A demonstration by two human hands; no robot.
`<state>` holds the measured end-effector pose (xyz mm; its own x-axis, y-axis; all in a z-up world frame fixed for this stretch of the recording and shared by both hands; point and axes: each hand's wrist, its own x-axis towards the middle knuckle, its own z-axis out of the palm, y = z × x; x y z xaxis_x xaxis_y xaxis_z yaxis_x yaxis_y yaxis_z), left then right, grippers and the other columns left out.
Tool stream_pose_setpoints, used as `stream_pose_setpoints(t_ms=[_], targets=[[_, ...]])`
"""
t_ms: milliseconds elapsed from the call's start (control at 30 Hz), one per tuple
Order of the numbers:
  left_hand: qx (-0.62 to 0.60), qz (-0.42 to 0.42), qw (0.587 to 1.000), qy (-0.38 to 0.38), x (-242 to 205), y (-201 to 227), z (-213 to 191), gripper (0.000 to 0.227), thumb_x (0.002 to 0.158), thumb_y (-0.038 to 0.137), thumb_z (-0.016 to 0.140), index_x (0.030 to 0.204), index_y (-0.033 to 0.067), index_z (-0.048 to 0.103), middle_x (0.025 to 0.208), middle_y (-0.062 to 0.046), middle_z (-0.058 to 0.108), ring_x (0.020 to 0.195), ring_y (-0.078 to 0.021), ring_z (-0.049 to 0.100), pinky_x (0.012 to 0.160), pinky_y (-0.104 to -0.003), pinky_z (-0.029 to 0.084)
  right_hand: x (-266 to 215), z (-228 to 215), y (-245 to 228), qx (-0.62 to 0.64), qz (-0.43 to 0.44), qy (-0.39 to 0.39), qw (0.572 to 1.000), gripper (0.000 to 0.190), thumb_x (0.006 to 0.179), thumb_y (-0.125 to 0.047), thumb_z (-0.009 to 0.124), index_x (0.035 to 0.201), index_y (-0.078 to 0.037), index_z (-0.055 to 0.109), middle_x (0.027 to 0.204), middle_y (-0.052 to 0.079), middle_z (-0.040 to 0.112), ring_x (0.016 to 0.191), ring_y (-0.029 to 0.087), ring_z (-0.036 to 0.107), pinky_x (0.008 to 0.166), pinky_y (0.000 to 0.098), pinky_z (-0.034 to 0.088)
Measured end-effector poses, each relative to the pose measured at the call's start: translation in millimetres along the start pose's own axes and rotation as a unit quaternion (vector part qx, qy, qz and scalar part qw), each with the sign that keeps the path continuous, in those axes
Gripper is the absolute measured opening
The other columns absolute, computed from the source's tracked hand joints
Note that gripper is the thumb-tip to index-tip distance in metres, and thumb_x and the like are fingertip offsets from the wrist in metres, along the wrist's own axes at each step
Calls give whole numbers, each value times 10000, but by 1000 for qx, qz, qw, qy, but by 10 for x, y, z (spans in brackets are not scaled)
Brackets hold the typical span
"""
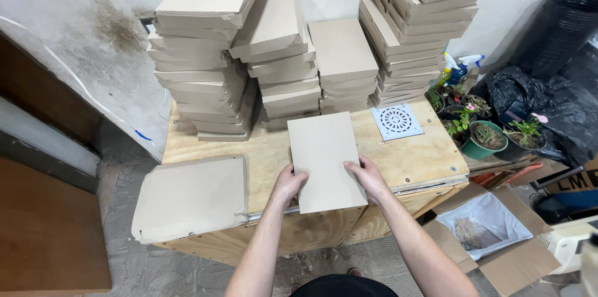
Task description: The person repeatedly assembles flat cardboard boxes by folding and interlocking the side flaps. They then place each completed box onto a growing stack on the left side of the table. The process is repeated for multiple boxes throughout the clip.
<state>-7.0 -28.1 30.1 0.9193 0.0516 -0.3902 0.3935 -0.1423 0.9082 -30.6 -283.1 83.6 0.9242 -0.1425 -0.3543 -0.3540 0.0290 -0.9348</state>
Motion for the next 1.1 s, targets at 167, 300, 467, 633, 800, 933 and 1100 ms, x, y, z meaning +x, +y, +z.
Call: stream_pose_setpoints(t_ms=[167, 300, 467, 633, 800, 933, 1100], targets=[[23, 6, 999, 27, -167, 306, 97, 657, 930, 347, 870, 1496, 54, 711, 1491, -180, 756, 1462, -340, 669, 1195, -498, 593, 139, -168, 31, 11, -1, -17, 1000, 614, 990, -346, 895, 1523, -88, 732, 1410, 174, 747, 1225, 270, 708, 990, 493, 641], [28, 24, 998, 43, 68, 243, 126, 663, 1028, 460, 824, 1517, 32, 696, 1510, -211, 730, 1486, -349, 642, 1223, -516, 563, 147, -334, 30, 2, -24, 21, 999, 592, 1025, -428, 860, 1488, -79, 742, 1382, 157, 724, 1260, 280, 659, 1010, 492, 605], [-158, 91, 983, 12, 57, 572, 199, 288, 1068, 211, 789, 1309, 53, 779, 1086, -37, 803, 1061, -165, 712, 950, -373, 636, 439, -656, 357, 22, -19, 79, 996, 614, 1037, -473, 851, 1483, -75, 711, 1331, 135, 682, 1199, 269, 630, 968, 467, 595], [-146, 142, 979, -4, -375, 1349, 166, 366, 1076, 202, 790, 1391, 20, 747, 1119, -53, 797, 1061, -182, 706, 959, -389, 637, 554, -836, 457, 34, -39, 150, 987, 612, 1109, -500, 760, 1521, -57, 665, 1397, 163, 639, 1279, 280, 577, 1020, 455, 562], [38, 227, 973, 25, -466, 1647, 72, 464, 1012, 265, 881, 1402, 33, 781, 1399, -188, 797, 1344, -263, 712, 1182, -500, 561, 443, -924, 309, 159, -71, 209, 962, 781, 1137, -369, 759, 1729, -22, 387, 1741, 311, 295, 1590, 505, 438, 1301, 622, 416], [175, 297, 937, 50, -458, 1558, 106, 329, 1004, 261, 864, 1288, 96, 839, 1246, -159, 816, 1252, -351, 769, 1063, -503, 624, 462, -961, 347, 206, -70, 221, 951, 829, 1139, -327, 769, 1746, -14, 300, 1764, 319, 184, 1648, 522, 352, 1336, 636, 366], [426, 285, 858, 26, -576, 1390, 218, 232, 1062, 232, 762, 1274, 211, 856, 1158, -12, 768, 1209, -233, 774, 1034, -403, 642, 1147, -1254, 1115, -73, 8, 298, 952, 894, 1013, -629, 817, 1723, -206, 477, 1718, 210, 439, 1622, 432, 443, 1352, 542, 352]])
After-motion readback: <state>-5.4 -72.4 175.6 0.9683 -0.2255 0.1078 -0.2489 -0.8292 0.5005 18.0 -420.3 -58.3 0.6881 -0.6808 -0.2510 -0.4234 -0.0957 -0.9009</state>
